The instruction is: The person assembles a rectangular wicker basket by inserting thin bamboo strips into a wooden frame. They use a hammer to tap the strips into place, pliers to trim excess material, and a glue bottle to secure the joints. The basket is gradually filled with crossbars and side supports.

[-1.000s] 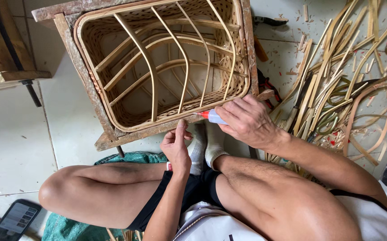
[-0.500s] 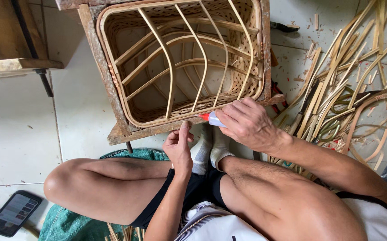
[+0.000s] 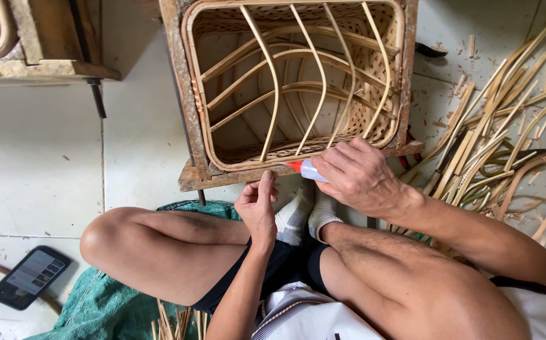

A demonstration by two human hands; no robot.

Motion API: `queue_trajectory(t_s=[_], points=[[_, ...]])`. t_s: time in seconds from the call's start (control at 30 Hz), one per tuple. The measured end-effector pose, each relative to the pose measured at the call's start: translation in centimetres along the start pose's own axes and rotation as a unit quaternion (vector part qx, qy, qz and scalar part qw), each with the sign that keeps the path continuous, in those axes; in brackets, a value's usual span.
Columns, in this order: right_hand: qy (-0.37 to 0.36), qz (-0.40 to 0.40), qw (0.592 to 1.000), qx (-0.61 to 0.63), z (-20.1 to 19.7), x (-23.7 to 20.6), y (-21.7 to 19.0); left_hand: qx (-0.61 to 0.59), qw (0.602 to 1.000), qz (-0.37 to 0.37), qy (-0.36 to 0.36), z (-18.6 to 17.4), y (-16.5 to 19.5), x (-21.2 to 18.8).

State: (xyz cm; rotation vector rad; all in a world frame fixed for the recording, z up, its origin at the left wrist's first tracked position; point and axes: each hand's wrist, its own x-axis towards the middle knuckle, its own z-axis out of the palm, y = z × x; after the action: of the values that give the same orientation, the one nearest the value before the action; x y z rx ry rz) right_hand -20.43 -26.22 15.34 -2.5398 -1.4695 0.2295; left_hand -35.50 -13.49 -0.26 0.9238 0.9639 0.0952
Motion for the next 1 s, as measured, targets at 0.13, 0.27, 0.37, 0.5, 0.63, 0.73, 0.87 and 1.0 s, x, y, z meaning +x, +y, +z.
queue_trajectory(t_s=[0.13, 0.27, 0.37, 0.5, 0.63, 0.73, 0.87, 1.0], points=[[0.022, -0.019, 1.0, 0.002, 0.2, 0.9, -0.2, -0.011, 1.0, 0.011, 0.004, -0.5, 0.0, 0.2], [0.013, -0.032, 0.999, 0.01, 0.9, 1.8, -0.4, -0.026, 0.999, 0.016, 0.02, -1.1, -0.3, 0.7], [0.012, -0.029, 0.999, 0.012, 1.0, 2.1, -0.5, -0.042, 0.999, 0.014, 0.025, -1.4, -0.6, 0.8], [0.022, -0.039, 0.999, 0.024, 0.5, 2.9, -0.7, -0.042, 0.999, 0.027, 0.017, -1.7, -0.5, 0.8], [0.005, -0.031, 0.999, -0.015, -0.6, 3.5, -0.5, -0.024, 0.999, 0.022, 0.029, -2.1, 0.1, 0.8], [0.007, -0.029, 0.999, -0.012, -0.9, 3.7, -0.4, -0.035, 0.998, 0.028, 0.033, -2.2, 0.4, 0.9], [0.021, -0.048, 0.999, 0.002, 0.3, 3.8, -0.9, -0.038, 0.999, 0.022, 0.033, -2.0, 0.6, 1.0], [0.008, -0.06, 0.998, -0.002, 1.4, 3.3, -1.2, -0.045, 0.998, 0.025, 0.03, -2.0, 0.7, 0.9]])
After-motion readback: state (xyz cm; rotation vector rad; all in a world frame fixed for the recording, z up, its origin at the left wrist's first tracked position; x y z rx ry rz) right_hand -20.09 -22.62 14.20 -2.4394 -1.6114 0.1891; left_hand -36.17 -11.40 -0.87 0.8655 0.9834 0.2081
